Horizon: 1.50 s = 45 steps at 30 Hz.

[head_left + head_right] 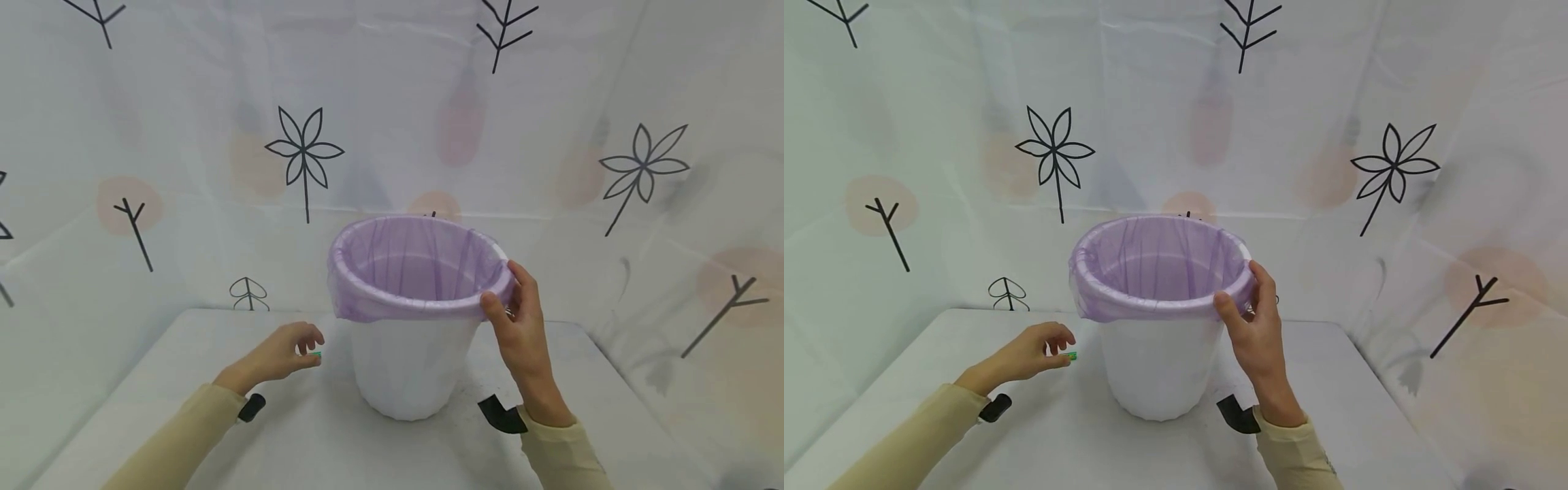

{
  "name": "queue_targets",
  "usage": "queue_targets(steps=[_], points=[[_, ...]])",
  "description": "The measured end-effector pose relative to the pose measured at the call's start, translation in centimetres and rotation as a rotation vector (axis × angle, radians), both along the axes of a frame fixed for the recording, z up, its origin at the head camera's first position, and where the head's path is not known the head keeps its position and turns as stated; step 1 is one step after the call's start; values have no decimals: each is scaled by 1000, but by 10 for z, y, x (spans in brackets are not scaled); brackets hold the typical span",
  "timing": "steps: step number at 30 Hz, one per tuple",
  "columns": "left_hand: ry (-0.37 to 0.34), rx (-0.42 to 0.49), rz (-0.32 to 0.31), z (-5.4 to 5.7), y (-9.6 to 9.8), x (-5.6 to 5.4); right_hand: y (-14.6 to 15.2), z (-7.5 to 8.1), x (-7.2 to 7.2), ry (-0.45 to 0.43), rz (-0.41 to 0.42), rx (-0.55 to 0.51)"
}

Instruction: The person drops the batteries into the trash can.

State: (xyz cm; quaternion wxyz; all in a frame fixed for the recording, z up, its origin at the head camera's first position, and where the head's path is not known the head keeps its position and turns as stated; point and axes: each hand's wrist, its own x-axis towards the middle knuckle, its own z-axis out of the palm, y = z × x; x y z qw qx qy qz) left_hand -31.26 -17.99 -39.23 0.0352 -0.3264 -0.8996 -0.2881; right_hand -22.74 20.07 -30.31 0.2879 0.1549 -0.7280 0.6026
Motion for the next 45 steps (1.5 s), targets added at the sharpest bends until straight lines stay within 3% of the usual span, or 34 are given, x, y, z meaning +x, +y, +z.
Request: queue_targets(steps=[6,15,21,31,45], points=[[-60,-45,20,-13,-2,-12,0,0,0,-6,0,-5],[-97,-93,41,-27,-1,-27,0,0,0,-12,-9,0],[-112,-124,66,-31,2,-32,0,0,1,-13,-6,-7],[-171,-140,173,-40,0,-41,0,0,1,-3,1,5],[-227,-131,189,-48,-4,-43,0,0,0,14,1,23]])
